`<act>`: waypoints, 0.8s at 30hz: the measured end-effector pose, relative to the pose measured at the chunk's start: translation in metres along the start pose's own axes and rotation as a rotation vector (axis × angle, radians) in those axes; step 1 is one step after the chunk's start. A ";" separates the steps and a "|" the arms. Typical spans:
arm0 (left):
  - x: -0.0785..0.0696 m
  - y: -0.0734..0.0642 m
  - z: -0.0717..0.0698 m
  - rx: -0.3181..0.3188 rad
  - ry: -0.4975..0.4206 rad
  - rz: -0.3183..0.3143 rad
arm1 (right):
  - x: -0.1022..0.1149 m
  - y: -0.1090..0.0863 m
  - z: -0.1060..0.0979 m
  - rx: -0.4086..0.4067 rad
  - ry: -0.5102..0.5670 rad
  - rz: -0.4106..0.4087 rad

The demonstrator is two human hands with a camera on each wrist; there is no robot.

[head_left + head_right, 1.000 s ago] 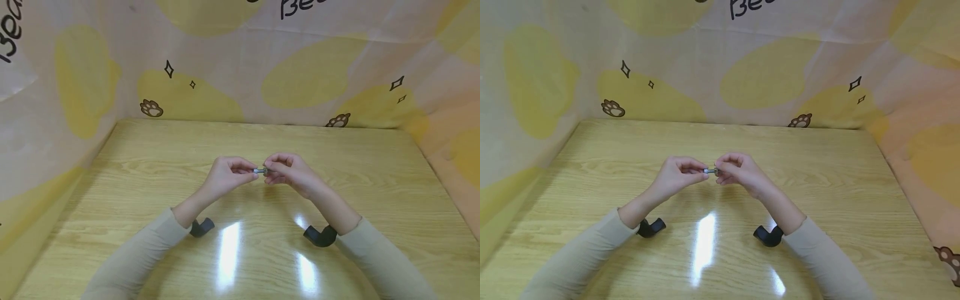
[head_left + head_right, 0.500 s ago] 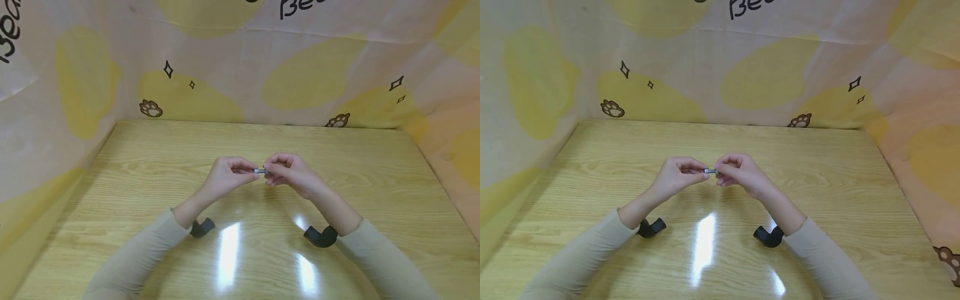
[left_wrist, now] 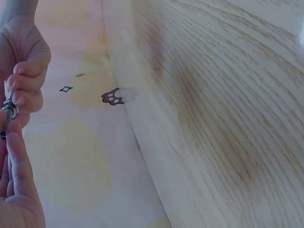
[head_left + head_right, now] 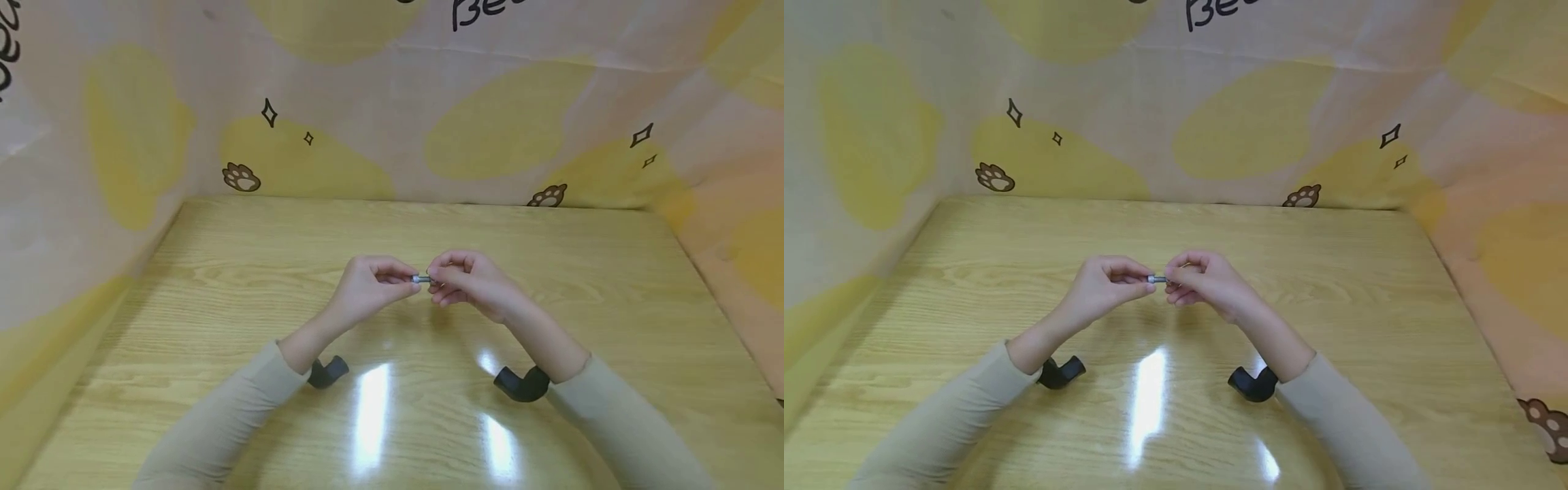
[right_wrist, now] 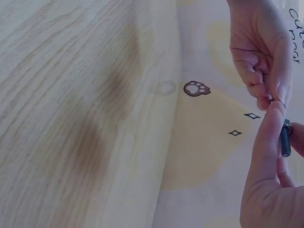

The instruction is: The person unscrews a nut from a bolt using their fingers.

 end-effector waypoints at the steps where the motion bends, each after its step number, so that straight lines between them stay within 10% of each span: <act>1: -0.001 0.000 -0.001 -0.005 -0.002 0.000 | 0.002 0.000 0.001 0.004 -0.005 -0.008; 24: -0.008 0.002 0.000 0.018 -0.014 0.031 | 0.007 -0.004 -0.002 0.027 -0.047 -0.060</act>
Point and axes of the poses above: each hand's wrist, its own y-axis towards the middle knuckle, its own z-axis out of the palm, x = y × z, the point moved 3 cm from there along y, towards the middle knuckle, and after that the axes turned 9 degrees about y, right-handed, at the moved point
